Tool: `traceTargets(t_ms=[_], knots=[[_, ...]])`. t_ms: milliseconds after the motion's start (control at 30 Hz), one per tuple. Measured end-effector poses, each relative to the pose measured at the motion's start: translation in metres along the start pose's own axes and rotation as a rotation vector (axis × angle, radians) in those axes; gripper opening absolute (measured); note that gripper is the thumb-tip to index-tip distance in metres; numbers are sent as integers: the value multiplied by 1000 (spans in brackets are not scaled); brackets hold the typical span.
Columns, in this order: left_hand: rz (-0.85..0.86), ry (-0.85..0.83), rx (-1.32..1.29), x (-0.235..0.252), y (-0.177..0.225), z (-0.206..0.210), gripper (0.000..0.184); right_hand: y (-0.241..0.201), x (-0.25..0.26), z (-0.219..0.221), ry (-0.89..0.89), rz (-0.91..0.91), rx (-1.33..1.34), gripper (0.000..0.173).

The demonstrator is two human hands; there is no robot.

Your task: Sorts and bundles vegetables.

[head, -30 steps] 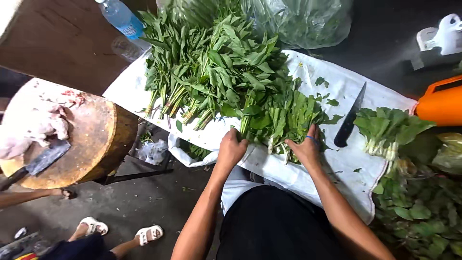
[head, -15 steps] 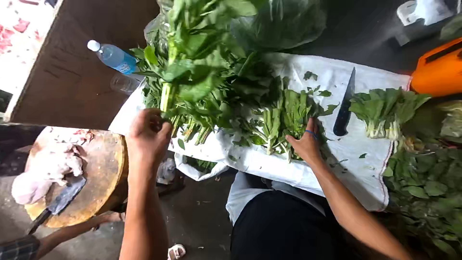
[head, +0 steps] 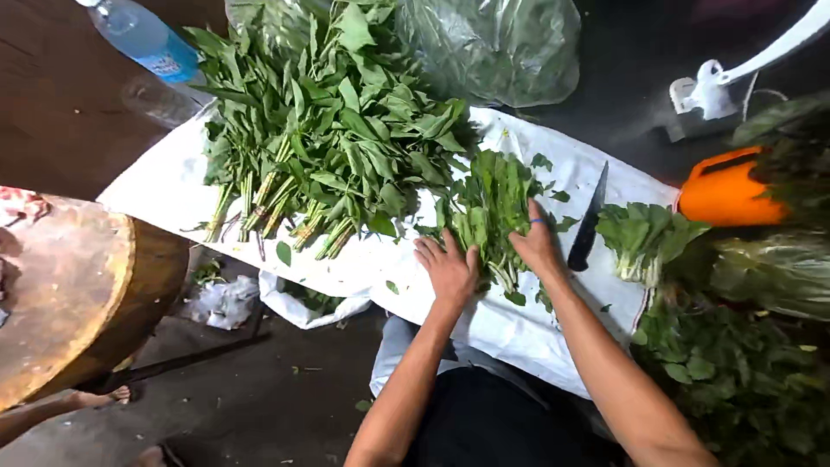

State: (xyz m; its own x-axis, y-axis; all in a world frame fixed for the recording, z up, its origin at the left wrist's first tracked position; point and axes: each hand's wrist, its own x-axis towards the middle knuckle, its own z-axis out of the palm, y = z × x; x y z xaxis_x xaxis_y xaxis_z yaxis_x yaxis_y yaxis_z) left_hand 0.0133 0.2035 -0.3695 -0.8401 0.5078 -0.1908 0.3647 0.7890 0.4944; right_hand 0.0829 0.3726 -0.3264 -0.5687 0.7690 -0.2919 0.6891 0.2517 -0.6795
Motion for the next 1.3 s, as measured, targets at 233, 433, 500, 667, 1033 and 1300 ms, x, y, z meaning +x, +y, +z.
traceTargets(t_ms=[233,433,500,667,1033,1300], knots=[[49,128,-172,-12,4,20,73,7,-29,30,-46,-13,100,84],[100,-42,-445,-14,39,25,71,22,-23,28,-153,14,520,65],[97,-155,-540,-6,52,20,73,25,-18,22,-139,79,694,43],[158,-314,-695,6,66,6,73,31,-24,9,-146,179,851,34],[216,313,-860,-115,-21,-139,64,-96,-150,44,-401,-207,829,47],[-533,400,-1022,-186,-225,-165,79,-159,-226,267,-1134,110,620,56]])
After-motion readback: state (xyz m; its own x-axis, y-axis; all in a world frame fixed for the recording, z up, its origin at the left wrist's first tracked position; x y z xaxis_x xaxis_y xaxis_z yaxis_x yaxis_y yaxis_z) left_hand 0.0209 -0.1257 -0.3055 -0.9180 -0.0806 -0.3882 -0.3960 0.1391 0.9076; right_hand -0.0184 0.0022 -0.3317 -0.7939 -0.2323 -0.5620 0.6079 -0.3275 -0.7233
